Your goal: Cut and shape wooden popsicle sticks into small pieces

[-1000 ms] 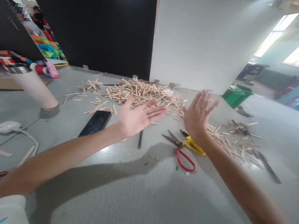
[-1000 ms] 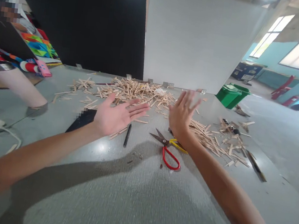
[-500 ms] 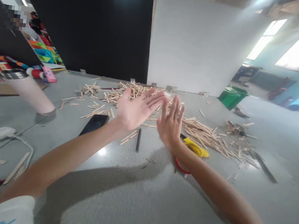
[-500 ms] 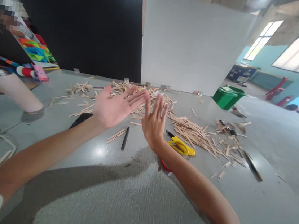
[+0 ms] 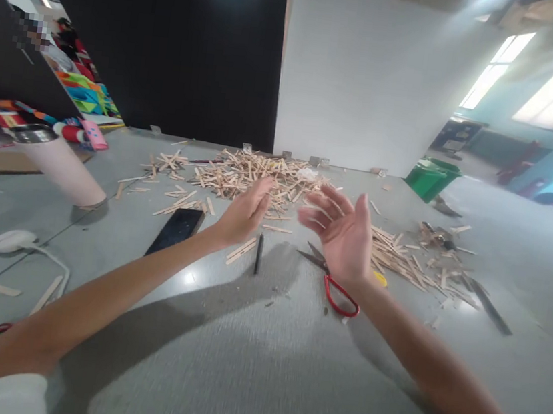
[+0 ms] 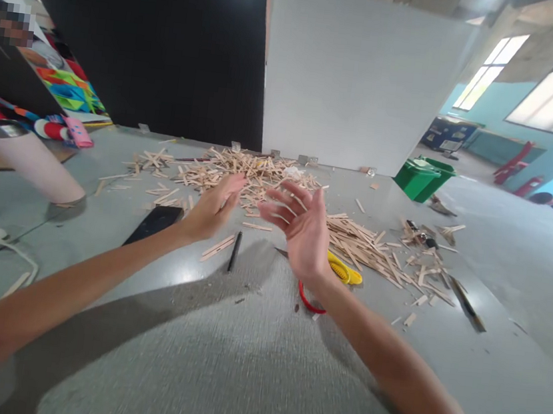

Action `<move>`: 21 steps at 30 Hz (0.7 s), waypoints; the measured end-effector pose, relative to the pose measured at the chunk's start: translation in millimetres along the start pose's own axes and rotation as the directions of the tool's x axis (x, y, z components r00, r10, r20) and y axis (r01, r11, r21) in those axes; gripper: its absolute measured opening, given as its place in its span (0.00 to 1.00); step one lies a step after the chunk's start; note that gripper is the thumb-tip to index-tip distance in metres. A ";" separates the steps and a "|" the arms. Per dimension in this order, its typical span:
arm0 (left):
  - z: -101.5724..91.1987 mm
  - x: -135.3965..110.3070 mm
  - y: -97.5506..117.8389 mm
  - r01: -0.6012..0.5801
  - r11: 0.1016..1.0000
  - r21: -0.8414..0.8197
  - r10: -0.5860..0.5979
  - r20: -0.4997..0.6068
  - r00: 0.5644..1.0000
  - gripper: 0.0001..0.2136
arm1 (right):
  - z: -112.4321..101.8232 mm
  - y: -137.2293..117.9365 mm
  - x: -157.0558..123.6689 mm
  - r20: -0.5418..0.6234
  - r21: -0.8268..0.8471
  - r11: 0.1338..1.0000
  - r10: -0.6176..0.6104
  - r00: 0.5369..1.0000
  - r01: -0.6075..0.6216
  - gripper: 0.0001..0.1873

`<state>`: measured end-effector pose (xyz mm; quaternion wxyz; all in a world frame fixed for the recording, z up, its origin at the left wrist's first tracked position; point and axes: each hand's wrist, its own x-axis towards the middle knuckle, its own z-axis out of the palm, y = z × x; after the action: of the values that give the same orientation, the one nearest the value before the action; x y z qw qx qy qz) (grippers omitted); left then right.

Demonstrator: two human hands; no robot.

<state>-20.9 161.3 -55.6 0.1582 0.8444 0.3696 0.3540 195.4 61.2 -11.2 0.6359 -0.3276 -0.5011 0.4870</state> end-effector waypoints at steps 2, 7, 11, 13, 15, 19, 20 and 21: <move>1.7 -5.6 -14.7 0.141 0.979 0.149 -0.161 0.130 0.978 0.27 | -12.6 1.8 0.8 0.015 -0.354 0.935 0.036 0.999 -0.029 0.30; 14.8 -30.7 -23.8 0.245 0.867 0.433 -0.419 0.372 0.828 0.17 | -45.2 15.5 -7.5 0.176 -0.791 0.610 0.283 0.943 -0.035 0.10; 12.1 -34.7 -26.9 0.234 0.807 0.543 -0.508 0.436 0.743 0.17 | -75.8 30.5 -17.0 0.126 -0.970 0.241 0.428 0.895 0.022 0.09; 8.1 -30.2 -32.4 0.241 0.777 0.581 -0.542 0.425 0.725 0.17 | -86.9 36.6 -21.1 0.095 -0.993 0.111 0.478 0.873 0.047 0.14; 4.6 -24.9 -39.4 0.254 0.746 0.615 -0.570 0.394 0.721 0.17 | -94.3 40.5 -24.7 0.062 -0.998 0.018 0.501 0.863 0.062 0.17; 0.5 -18.3 -49.6 0.284 0.683 0.673 -0.601 0.297 0.742 0.18 | -104.8 40.9 -29.9 -0.016 -0.992 -0.119 0.476 0.879 0.046 0.19; -0.2 -17.7 -50.3 0.290 0.671 0.682 -0.600 0.269 0.753 0.18 | -107.8 40.1 -30.7 -0.035 -0.989 -0.146 0.464 0.885 0.038 0.19; -0.9 -17.5 -50.0 0.295 0.662 0.689 -0.596 0.245 0.765 0.18 | -111.2 39.2 -31.3 -0.053 -0.985 -0.170 0.451 0.891 0.028 0.18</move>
<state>-55.5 182.2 -89.8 0.0409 0.7844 0.6173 -0.0433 289.7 51.6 -88.1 -0.0109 -0.6854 -0.7224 0.0906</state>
